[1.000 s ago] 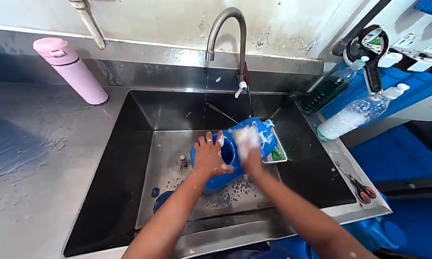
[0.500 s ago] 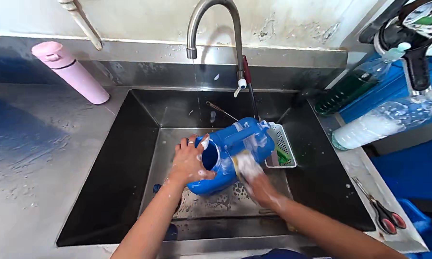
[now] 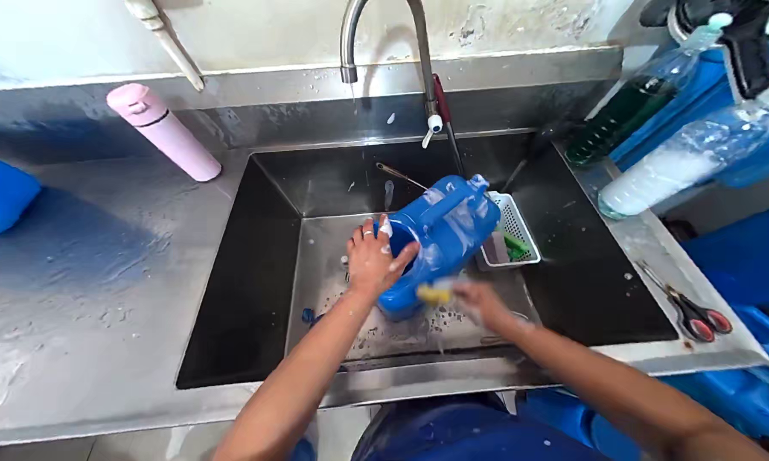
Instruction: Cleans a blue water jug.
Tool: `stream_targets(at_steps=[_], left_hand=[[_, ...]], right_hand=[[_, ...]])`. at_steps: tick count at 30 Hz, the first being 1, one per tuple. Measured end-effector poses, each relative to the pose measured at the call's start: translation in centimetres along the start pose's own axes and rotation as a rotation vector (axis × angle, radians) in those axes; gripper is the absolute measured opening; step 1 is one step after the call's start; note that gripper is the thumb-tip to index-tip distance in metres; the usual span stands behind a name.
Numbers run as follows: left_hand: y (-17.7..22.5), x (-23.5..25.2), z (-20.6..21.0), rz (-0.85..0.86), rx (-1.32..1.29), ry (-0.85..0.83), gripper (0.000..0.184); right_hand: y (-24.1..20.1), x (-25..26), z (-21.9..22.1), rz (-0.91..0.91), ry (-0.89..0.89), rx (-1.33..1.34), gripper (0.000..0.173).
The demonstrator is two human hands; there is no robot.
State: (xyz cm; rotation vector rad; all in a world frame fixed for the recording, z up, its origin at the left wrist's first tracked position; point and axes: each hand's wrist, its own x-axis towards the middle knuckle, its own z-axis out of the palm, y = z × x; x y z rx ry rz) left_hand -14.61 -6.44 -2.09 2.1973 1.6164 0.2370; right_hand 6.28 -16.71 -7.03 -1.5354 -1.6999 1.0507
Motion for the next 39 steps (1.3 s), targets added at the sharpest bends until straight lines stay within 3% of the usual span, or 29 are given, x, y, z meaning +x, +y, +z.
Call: stream_targets(at_steps=[2,4,6,8,9,11,13,14,16,18,20,21,23,25,27,30,33,36,37,39], left_hand=[[2.3,0.7,1.3,-0.026,-0.089,0.059,0.065],[3.9,1.2,2.6,-0.032,-0.126,0.075,0.063],[4.4,2.0,2.1,-0.031,-0.12,0.034,0.063],[4.4,1.8,1.5,-0.026,-0.164,-0.011,0.058],[4.1,1.2,1.4,-0.019,-0.18,-0.036,0.056],[3.7,1.0,0.7,-0.007,-0.185,-0.061,0.05],[4.2,1.3,0.5,-0.025,-0.16,-0.08,0.048],[4.5,1.4,0.7,-0.024,-0.143,-0.094,0.049],[3.7,1.7,0.7,0.0,-0.149,-0.091,0.062],[0.9,1.2,0.6,0.087,-0.312,0.085,0.066],[-1.0,-1.0,1.5,0.088,-0.458,0.217,0.084],[-1.2,-2.1,2.5,0.05,-0.524,0.225,0.103],[-0.5,-3.3,5.6,0.008,-0.586,0.317,0.133],[0.4,-3.1,7.7,-0.014,-0.624,0.457,0.135],[0.4,-2.5,7.9,-0.034,-0.592,0.495,0.132],[0.0,-2.1,7.8,-0.035,-0.545,0.522,0.127],[0.5,-2.3,8.4,-0.009,-0.543,0.552,0.128],[0.6,-2.7,8.5,-0.026,-0.514,0.546,0.128],[0.7,-2.7,8.5,-0.033,-0.511,0.535,0.128],[0.9,-2.5,8.6,-0.009,-0.495,0.547,0.128]], right_hand=[[-1.9,3.5,-1.6,0.077,0.323,0.115,0.028],[-1.8,4.7,2.3,0.191,0.506,0.158,0.038],[-5.0,2.5,8.4,0.233,0.437,0.165,0.048],[-8.2,0.2,11.5,0.199,0.143,0.176,0.047],[-8.6,-0.1,11.3,0.169,0.106,0.183,0.046],[-6.2,0.9,6.9,0.098,0.315,0.119,0.041],[-3.3,2.4,2.8,0.189,0.495,0.034,0.039],[-2.9,2.7,3.0,0.245,0.486,0.008,0.043],[-5.0,1.6,5.7,0.24,0.322,0.012,0.047],[-7.7,0.6,5.3,0.122,0.1,0.017,0.04],[-8.5,2.3,0.5,-0.026,0.189,-0.095,0.032],[-8.3,4.5,-2.6,-0.064,0.265,-0.185,0.028],[-7.7,10.3,-7.2,-0.048,0.218,-0.385,0.025],[-7.3,15.4,-7.4,0.058,-0.101,-0.554,0.031],[-7.6,18.3,-4.8,0.121,-0.368,-0.663,0.036],[-7.9,20.4,-1.4,0.147,-0.344,-0.573,0.031],[-9.0,21.0,1.6,-0.081,-0.499,-0.444,0.025],[-7.5,21.6,-1.7,-0.263,-0.57,-0.41,0.026],[-5.6,22.0,-4.0,-0.258,-0.545,-0.484,0.025],[-3.9,22.7,-8.4,-0.084,-0.594,-0.719,0.022]])
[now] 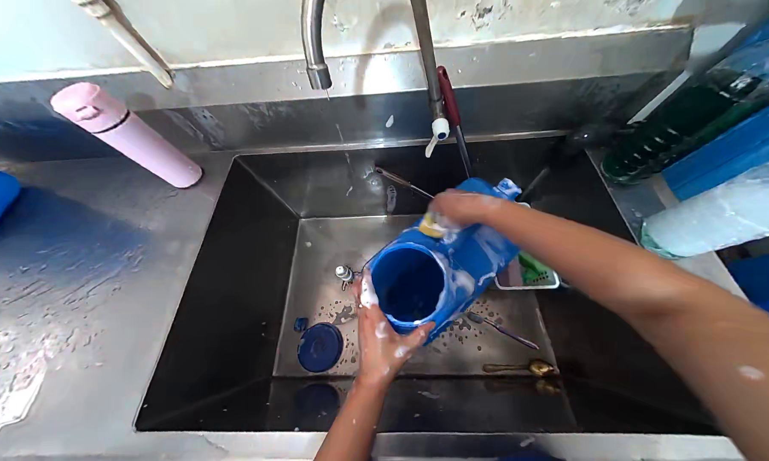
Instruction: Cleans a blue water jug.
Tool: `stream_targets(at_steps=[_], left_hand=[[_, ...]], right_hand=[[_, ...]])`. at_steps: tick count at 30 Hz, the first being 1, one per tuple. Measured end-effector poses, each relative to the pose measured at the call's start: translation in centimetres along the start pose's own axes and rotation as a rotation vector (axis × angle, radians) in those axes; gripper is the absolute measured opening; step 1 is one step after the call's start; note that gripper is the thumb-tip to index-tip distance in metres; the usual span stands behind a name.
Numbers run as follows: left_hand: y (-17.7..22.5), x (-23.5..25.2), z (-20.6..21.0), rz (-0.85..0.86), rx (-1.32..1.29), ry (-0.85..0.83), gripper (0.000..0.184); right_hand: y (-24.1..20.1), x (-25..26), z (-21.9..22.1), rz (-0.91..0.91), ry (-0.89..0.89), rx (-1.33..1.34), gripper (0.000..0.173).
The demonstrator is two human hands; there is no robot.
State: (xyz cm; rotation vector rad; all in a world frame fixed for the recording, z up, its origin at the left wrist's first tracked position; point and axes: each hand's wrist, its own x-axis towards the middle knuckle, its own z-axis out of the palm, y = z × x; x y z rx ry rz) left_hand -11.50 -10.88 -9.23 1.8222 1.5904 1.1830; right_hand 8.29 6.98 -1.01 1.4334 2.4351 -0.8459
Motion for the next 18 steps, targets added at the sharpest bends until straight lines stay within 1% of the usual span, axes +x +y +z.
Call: stream_targets(at_steps=[1,2,3,4,5,6,7,8,10,11,12,13,14,15,16,17,18], left_hand=[[-0.1,0.0,0.1,0.017,-0.002,0.011,0.128],[-0.3,-0.1,0.2,0.011,-0.01,0.012,0.128],[-0.5,-0.3,0.2,-0.009,-0.022,0.01,0.129],[-0.8,-0.2,0.5,-0.027,-0.051,0.024,0.132],[-1.0,-0.1,0.8,-0.057,-0.095,0.057,0.135],[-1.2,-0.2,1.1,-0.123,-0.151,0.082,0.138],[-1.4,-0.6,1.3,-0.206,-0.211,0.091,0.134],[-1.5,-1.0,1.4,-0.294,-0.261,0.081,0.12],[-1.9,-1.5,0.6,-0.494,-0.299,-0.036,0.074],[-2.0,-1.5,-0.4,-0.568,-0.24,-0.104,0.063],[-2.5,-1.3,-1.8,-0.555,-0.22,-0.119,0.072],[-3.0,-0.6,-3.5,-0.478,-0.23,-0.109,0.104],[-2.8,1.0,-5.4,-0.385,-0.199,-0.103,0.127],[-1.5,3.3,-6.6,-0.26,-0.122,-0.121,0.137],[1.0,5.7,-6.5,-0.147,-0.034,-0.163,0.137],[3.9,7.9,-5.3,-0.065,0.049,-0.238,0.127],[6.7,10.1,-3.0,0.001,0.134,-0.342,0.113]], right_hand=[[0.3,-0.1,-0.5,0.079,-0.036,-0.027,0.023],[-0.4,0.3,0.0,0.106,-0.012,-0.011,0.022],[-2.0,0.8,1.0,0.078,0.043,0.03,0.023],[-4.3,1.1,1.9,-0.003,0.087,0.071,0.024],[-6.8,1.3,2.4,-0.137,0.106,0.101,0.023],[-9.0,1.5,3.3,-0.281,0.107,0.1,0.022],[-10.7,1.3,4.1,-0.377,0.04,0.085,0.024],[-11.7,0.8,4.9,-0.464,-0.015,0.057,0.026],[-12.4,-1.6,6.8,-0.642,-0.032,-0.005,0.024],[-12.0,-3.3,7.9,-0.728,0.003,0.013,0.023],[-10.9,-5.3,8.5,-0.79,0.052,0.08,0.022],[-9.2,-7.6,8.4,-0.785,0.125,0.178,0.02],[-7.2,-9.9,7.6,-0.703,0.267,0.225,0.018],[-4.8,-11.3,6.5,-0.555,0.475,0.238,0.014],[-2.2,-11.4,5.6,-0.383,0.702,0.213,0.014],[0.6,-10.7,5.1,-0.201,0.848,0.189,0.019],[3.4,-9.2,5.7,-0.03,0.926,0.194,0.026]])
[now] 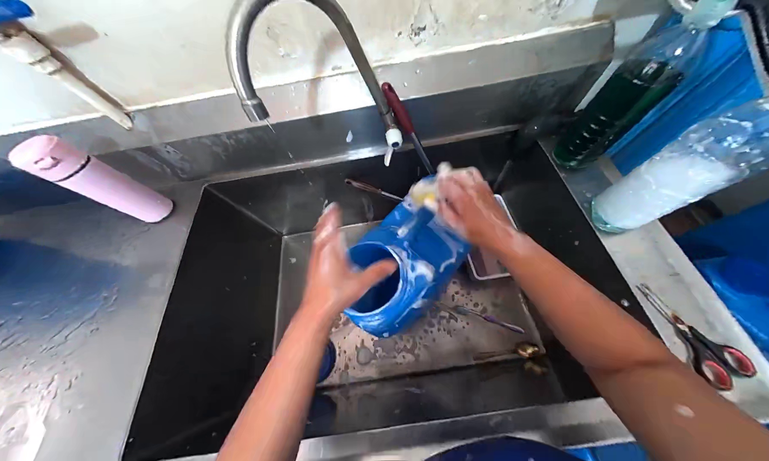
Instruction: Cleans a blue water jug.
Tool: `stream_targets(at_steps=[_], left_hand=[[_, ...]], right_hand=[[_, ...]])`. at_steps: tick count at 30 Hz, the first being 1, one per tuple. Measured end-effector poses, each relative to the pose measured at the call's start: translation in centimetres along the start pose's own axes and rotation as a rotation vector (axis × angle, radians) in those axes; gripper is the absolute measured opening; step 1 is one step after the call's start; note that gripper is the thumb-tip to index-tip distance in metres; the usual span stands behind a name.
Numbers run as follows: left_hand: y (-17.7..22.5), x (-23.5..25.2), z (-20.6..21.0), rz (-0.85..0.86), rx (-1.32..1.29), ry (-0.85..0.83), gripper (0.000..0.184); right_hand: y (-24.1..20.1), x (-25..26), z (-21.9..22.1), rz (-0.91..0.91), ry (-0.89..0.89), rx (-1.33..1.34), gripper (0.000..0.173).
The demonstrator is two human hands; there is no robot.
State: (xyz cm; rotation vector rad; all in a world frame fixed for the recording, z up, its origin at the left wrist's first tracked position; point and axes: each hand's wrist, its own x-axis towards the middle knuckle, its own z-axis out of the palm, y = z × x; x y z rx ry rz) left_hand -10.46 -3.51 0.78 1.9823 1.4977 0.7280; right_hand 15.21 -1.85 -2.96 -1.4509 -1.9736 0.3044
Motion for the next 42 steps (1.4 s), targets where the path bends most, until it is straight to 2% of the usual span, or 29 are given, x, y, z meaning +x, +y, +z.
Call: stream_targets(at_steps=[1,3,4,6,9,11,13,14,16,17,18,19,21,23,25,27,28,30,31,32,33,34,35,36,38,39,40,41,42], left_hand=[[2.7,2.9,2.0,0.02,0.109,-0.108,0.095],[5.8,7.9,7.3,-0.052,0.335,-0.282,0.058],[6.4,9.5,9.2,-0.121,0.374,-0.351,0.053],[6.7,9.9,10.9,-0.231,0.38,-0.451,0.058],[6.0,8.8,10.1,-0.272,0.361,-0.464,0.056],[5.8,6.8,9.3,-0.237,0.411,-0.545,0.052],[4.8,4.4,7.3,-0.101,0.495,-0.71,0.053],[4.4,3.0,5.9,-0.035,0.551,-0.803,0.05],[4.4,-0.6,3.5,-0.009,0.641,-0.942,0.039],[4.8,-2.7,2.8,-0.04,0.668,-0.971,0.033],[4.9,-4.5,2.3,-0.054,0.682,-0.957,0.03],[4.6,-5.9,2.1,-0.019,0.677,-0.874,0.029],[2.9,-7.6,2.5,0.115,0.605,-0.57,0.025],[0.5,-7.4,1.8,0.22,0.513,-0.253,0.022],[-2.4,-6.8,-0.3,0.243,0.371,-0.019,0.028],[-6.6,-7.1,-1.4,0.238,0.221,0.15,0.032],[-8.8,-7.4,-1.5,0.18,0.133,0.149,0.036],[-13.2,-8.0,-1.8,-0.067,-0.051,-0.054,0.054],[-15.1,-8.3,-1.9,-0.218,-0.134,-0.181,0.068],[-16.8,-8.4,-1.9,-0.321,-0.234,-0.232,0.075],[-17.7,-8.1,-2.0,-0.381,-0.324,-0.224,0.076],[-18.2,-7.6,-2.1,-0.416,-0.359,-0.202,0.069],[-18.4,-7.2,-2.1,-0.435,-0.319,-0.178,0.056],[-18.6,-6.8,-2.2,-0.433,-0.228,-0.17,0.047],[-18.5,-6.5,-2.6,-0.397,-0.068,-0.197,0.042],[-18.3,-6.6,-2.8,-0.379,-0.031,-0.216,0.042],[-18.2,-6.7,-3.1,-0.369,-0.003,-0.243,0.041],[-18.3,-6.8,-3.4,-0.361,0.013,-0.267,0.043],[-18.5,-7.0,-3.6,-0.356,0.009,-0.284,0.043]], right_hand=[[3.3,0.0,1.8,0.132,0.073,-0.002,0.033],[8.5,0.1,4.4,0.345,0.199,0.114,0.044],[9.9,0.7,4.3,0.461,0.159,0.214,0.045],[10.9,1.0,3.6,0.576,0.035,0.295,0.049],[7.3,0.0,2.8,0.467,0.137,0.399,0.039],[8.6,-0.4,3.5,0.513,0.079,0.532,0.038],[9.7,-0.9,6.2,0.408,-0.077,0.536,0.036],[7.6,-1.4,6.3,0.37,-0.223,0.517,0.036],[-1.0,-3.8,4.0,0.26,-0.482,0.466,0.039],[-4.3,-5.8,3.3,0.191,-0.507,0.468,0.039],[-5.6,-7.2,3.0,0.173,-0.524,0.5,0.038],[-5.0,-7.8,3.3,0.226,-0.535,0.526,0.039],[-0.5,-8.0,4.5,0.458,-0.534,0.556,0.047],[1.5,-7.1,3.3,0.644,-0.371,0.609,0.052],[-2.5,-5.4,-0.1,0.714,-0.131,0.801,0.045],[-8.8,-4.9,-0.7,0.661,-0.092,0.896,0.039],[-10.7,-4.9,0.8,0.587,-0.129,0.763,0.038],[-9.5,-4.9,4.7,0.495,-0.168,0.294,0.043],[-6.3,-5.3,5.9,0.497,-0.154,0.057,0.046],[-2.4,-5.5,6.5,0.548,-0.126,-0.108,0.048],[0.7,-5.5,6.8,0.641,-0.105,-0.174,0.047],[2.0,-5.3,7.6,0.701,-0.099,-0.198,0.047],[0.9,-5.2,9.7,0.677,-0.111,-0.209,0.049],[-2.4,-5.4,13.1,0.571,-0.147,-0.207,0.053],[-13.0,-5.1,19.6,0.298,-0.28,-0.095,0.062],[-17.4,-4.9,21.0,0.212,-0.37,-0.009,0.066],[-19.6,-4.9,21.2,0.17,-0.427,0.042,0.068],[-19.2,-5.3,20.4,0.168,-0.383,0.031,0.062],[-16.4,-6.6,19.0,0.204,-0.266,-0.062,0.054]])
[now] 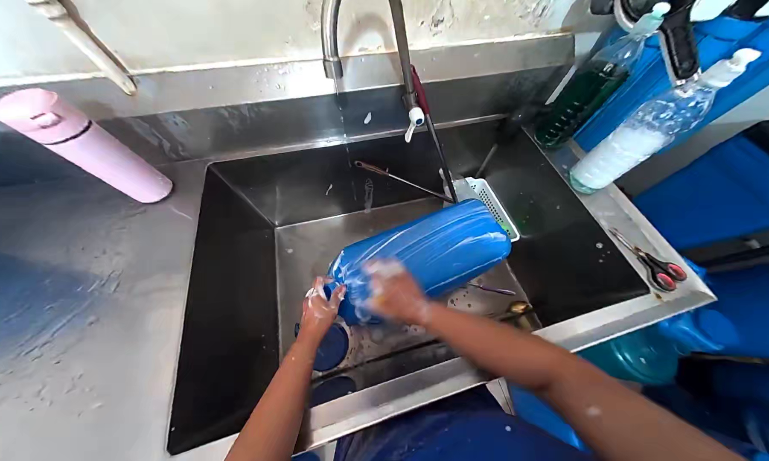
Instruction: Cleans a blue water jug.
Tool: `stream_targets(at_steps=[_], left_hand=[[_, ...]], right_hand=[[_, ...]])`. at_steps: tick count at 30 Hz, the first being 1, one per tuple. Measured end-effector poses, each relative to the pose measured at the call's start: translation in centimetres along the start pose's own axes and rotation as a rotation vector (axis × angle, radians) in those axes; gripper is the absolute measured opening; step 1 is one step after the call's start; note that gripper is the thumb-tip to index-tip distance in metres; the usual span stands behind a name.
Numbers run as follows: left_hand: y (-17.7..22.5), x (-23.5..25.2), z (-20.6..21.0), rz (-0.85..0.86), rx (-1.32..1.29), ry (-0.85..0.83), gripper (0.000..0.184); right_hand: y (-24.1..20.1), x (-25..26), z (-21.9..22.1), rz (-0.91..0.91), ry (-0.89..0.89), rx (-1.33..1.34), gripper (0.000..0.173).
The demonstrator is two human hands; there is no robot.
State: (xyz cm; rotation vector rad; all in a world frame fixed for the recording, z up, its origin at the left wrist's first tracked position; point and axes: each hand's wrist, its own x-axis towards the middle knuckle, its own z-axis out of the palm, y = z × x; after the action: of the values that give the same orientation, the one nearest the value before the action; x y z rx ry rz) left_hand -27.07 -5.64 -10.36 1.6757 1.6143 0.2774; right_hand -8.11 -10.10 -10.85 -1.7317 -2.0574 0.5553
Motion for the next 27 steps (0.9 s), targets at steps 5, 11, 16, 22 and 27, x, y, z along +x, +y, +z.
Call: stream_targets(at_steps=[5,11,16,22,27], left_hand=[[-0.1,0.6,-0.2,0.013,-0.034,-0.067,0.045],[-0.4,0.0,0.0,0.015,-0.065,-0.037,0.049],[-2.6,0.9,0.8,-0.003,-0.219,0.063,0.053],[-3.3,6.7,-1.0,-0.003,-0.429,0.164,0.048],[-0.1,12.8,-5.0,-0.508,-0.348,0.02,0.055]], right_hand=[[17.5,-1.8,-11.0,0.964,0.129,-0.118,0.05],[-4.3,4.3,2.4,-0.001,-0.188,0.008,0.042],[16.8,5.3,-9.3,0.49,-0.038,-0.124,0.043],[12.3,7.0,-6.4,0.453,0.063,-0.086,0.044],[2.1,7.4,3.7,-0.218,0.173,0.196,0.038]])
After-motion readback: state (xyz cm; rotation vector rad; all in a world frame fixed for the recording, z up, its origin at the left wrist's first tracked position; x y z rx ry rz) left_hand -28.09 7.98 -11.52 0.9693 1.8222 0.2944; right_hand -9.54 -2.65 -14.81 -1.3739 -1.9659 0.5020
